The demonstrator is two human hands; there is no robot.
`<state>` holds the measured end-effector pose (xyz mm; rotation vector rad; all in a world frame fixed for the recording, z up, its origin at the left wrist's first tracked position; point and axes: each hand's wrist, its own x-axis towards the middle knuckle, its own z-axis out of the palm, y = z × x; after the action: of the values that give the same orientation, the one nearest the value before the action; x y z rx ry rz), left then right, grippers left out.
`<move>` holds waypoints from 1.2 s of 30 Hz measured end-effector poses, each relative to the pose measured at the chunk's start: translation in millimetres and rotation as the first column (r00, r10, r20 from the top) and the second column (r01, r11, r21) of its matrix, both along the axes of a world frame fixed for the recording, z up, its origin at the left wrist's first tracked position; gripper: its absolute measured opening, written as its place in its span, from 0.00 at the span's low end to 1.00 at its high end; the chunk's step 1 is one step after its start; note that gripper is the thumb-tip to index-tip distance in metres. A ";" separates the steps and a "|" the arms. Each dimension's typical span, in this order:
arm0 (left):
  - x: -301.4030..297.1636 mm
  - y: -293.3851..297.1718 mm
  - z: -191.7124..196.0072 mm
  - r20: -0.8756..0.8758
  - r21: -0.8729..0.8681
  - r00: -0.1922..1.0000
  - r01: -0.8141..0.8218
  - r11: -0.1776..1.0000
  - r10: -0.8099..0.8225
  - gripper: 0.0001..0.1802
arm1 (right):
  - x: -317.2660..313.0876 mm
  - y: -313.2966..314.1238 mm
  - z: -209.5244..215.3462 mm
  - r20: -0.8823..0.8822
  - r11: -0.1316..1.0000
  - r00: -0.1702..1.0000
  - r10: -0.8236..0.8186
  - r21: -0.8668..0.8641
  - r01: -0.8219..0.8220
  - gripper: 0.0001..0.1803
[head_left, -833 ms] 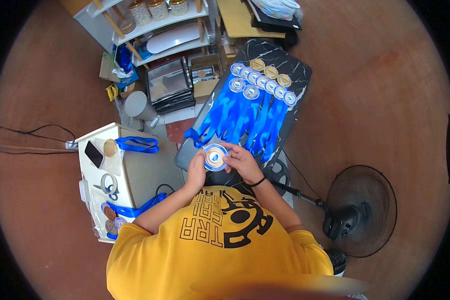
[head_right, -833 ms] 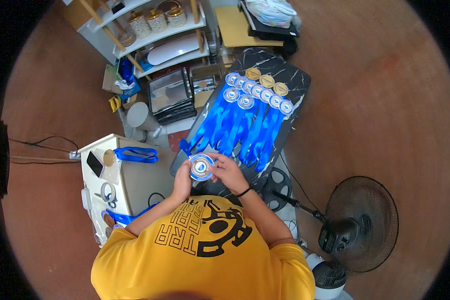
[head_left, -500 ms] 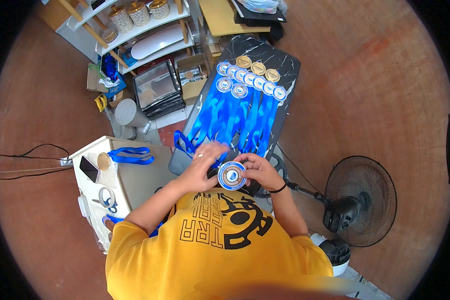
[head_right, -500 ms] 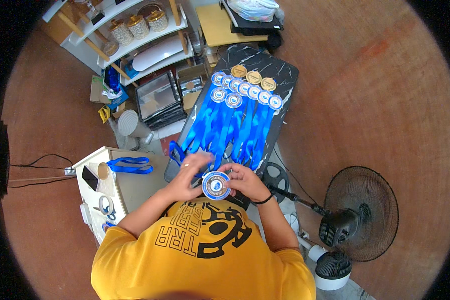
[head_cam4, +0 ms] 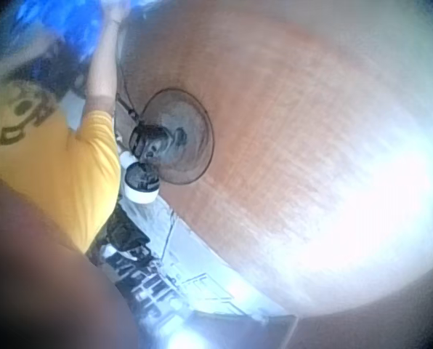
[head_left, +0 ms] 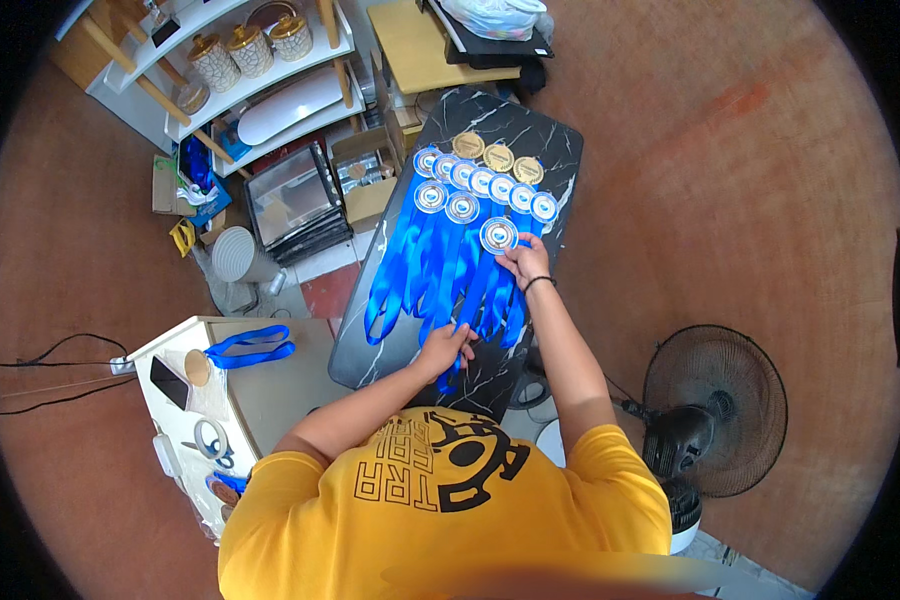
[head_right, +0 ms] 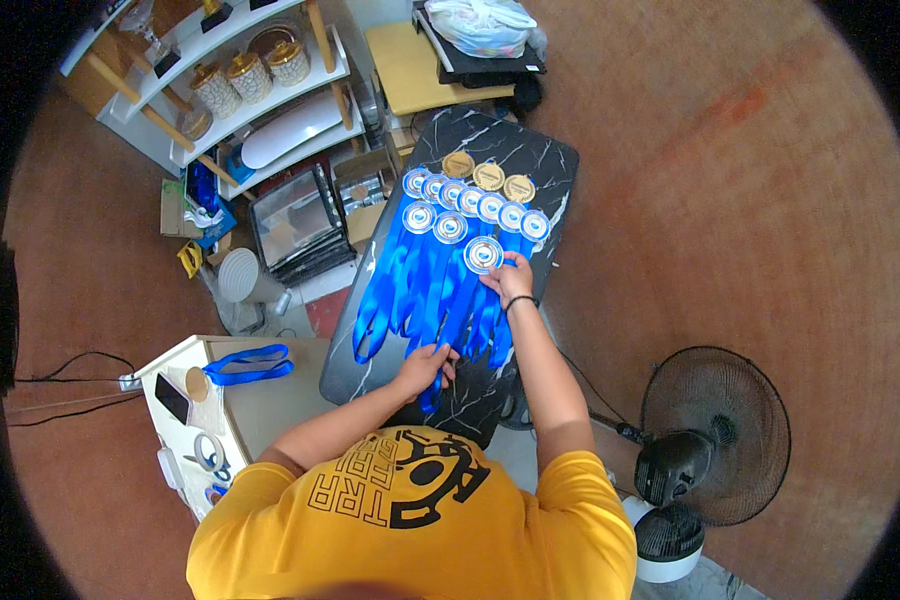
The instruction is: The person assembles medals by attaching blue ribbons to round metal medallions. They pick up each medallion, thread the ribbon through its center, and place the completed medal on a black marble table. The process is repeated for multiple medals.
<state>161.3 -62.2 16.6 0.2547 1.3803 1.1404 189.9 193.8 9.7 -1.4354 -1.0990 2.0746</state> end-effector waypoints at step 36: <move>-6.6 24.4 -53.7 0.092 -0.246 0.996 0.040 0.968 -0.018 0.21 | -79.5 48.0 -69.1 0.560 0.937 0.829 -0.008 0.294 -0.189 0.13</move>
<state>154.7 -37.8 -37.1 0.0432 1.4187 0.9329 110.4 241.9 -59.4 -1.8779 -1.6809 1.4329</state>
